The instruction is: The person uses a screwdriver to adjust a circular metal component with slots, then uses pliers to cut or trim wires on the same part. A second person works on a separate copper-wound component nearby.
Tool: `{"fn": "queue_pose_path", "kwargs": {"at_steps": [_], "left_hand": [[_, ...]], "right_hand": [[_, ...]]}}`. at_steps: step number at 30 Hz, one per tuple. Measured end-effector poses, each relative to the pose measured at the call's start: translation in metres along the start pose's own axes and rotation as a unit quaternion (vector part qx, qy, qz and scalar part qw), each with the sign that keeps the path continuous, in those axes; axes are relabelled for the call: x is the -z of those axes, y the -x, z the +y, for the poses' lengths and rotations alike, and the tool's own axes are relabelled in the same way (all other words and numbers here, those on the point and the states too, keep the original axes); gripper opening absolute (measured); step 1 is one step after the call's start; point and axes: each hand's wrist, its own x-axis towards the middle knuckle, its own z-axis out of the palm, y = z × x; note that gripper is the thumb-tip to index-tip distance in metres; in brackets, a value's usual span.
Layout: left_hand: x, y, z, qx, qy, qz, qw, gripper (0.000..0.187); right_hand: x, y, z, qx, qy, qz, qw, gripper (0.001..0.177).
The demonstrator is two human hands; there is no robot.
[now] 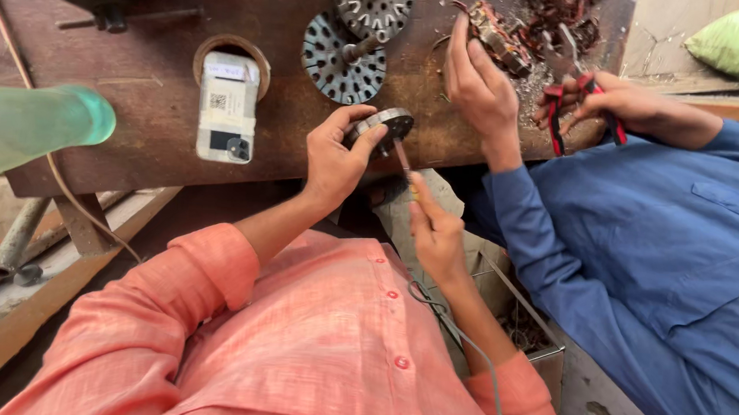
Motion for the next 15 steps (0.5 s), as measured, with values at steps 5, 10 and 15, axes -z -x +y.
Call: {"fn": "queue_pose_path", "kwargs": {"at_steps": [5,10,15], "left_hand": [[0.004,0.003,-0.005,0.003,-0.007,-0.007,1.000,0.018],[0.009,-0.002,-0.008,-0.045,-0.021,-0.007,0.999,0.016],[0.015,0.002,-0.015,-0.014,0.036,-0.017,0.999,0.014]], "right_hand": [[0.012,-0.006,-0.026,0.000,0.010,-0.039,0.999,0.048],[0.022,-0.029,-0.073,-0.198,-0.033,-0.123,0.972,0.055],[0.023,-0.035,-0.095,-0.246,-0.055,-0.162,0.954,0.054]]}}
